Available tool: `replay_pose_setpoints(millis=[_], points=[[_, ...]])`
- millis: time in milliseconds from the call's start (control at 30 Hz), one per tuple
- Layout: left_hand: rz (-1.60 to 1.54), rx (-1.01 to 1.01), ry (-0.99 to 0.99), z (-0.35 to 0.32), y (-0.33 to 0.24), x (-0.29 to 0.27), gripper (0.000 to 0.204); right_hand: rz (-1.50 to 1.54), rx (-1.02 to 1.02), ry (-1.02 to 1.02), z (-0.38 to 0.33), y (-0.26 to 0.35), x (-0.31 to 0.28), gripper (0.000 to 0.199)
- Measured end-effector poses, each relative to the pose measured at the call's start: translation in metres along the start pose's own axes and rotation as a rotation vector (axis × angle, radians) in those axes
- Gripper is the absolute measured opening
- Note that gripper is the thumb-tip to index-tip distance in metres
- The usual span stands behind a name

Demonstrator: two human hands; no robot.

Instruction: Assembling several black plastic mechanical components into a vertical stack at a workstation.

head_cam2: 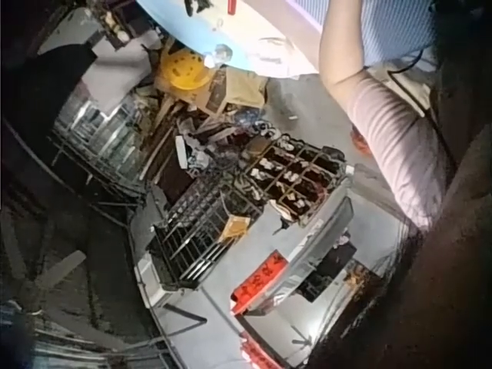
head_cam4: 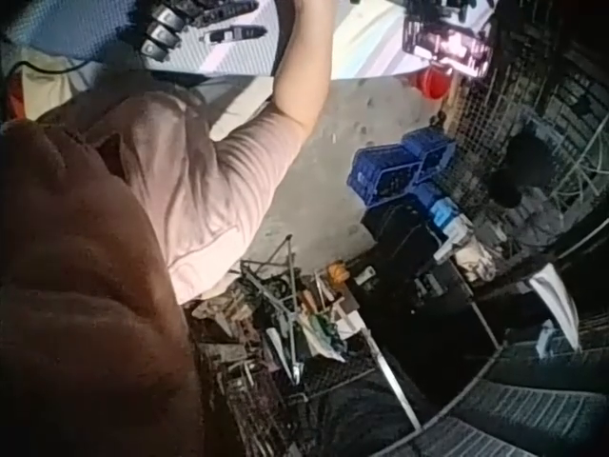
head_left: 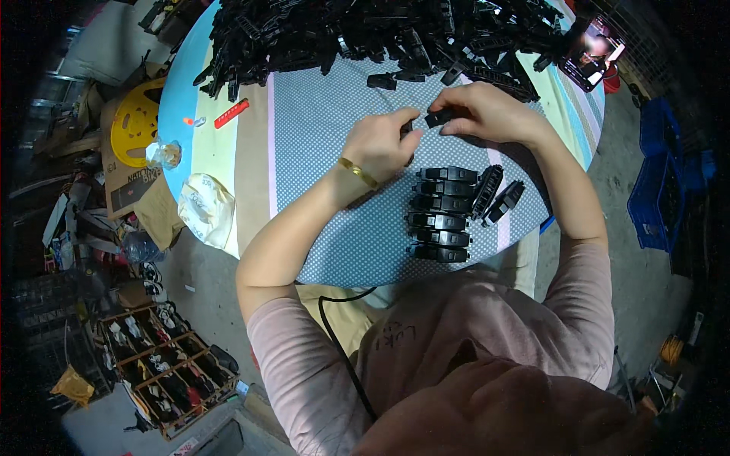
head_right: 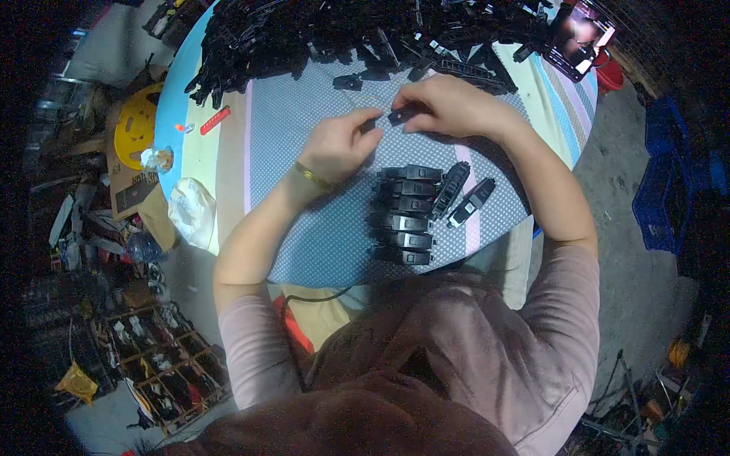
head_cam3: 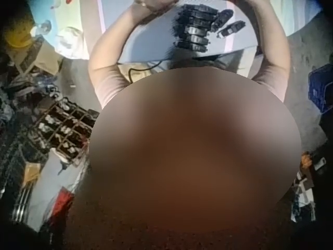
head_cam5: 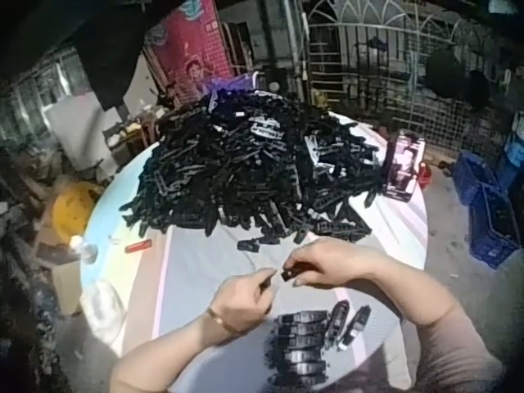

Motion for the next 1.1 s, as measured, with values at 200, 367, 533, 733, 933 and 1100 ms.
replay_pose_setpoints(millis=[200, 367, 533, 733, 933, 1100], points=[[-0.146, -0.125, 0.051, -0.002, 0.023, -0.008, 0.035, -0.219, 0.064, -0.077, -0.002, 0.01, -0.009, 0.027], [0.229, 0.059, -0.112, 0.002, 0.012, -0.009, 0.031, -0.065, -0.058, -0.14, -0.001, 0.022, -0.013, 0.023], [0.098, 0.035, -0.051, 0.004, 0.018, -0.01, 0.028, -0.18, 0.039, -0.082, -0.004, 0.023, -0.014, 0.02], [0.06, 0.064, -0.035, 0.009, 0.017, -0.011, 0.024, -0.218, 0.014, -0.086, 0.001, 0.016, -0.008, 0.021], [0.017, 0.132, 0.094, 0.012, 0.012, -0.01, 0.025, 0.028, -0.069, -0.022, 0.01, 0.013, 0.006, 0.026], [-0.156, 0.096, 0.458, 0.01, 0.0, -0.004, 0.028, 0.047, -0.145, -0.158, 0.033, 0.013, 0.011, 0.029]])
Point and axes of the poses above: each hand's wrist, its own z-axis towards the middle knuckle, its own x-axis out of the palm, y = z × x, the point moved 5 cm from there along z, towards the middle knuckle, and after that the axes turned 9 degrees about x, right-handed, at the moved point
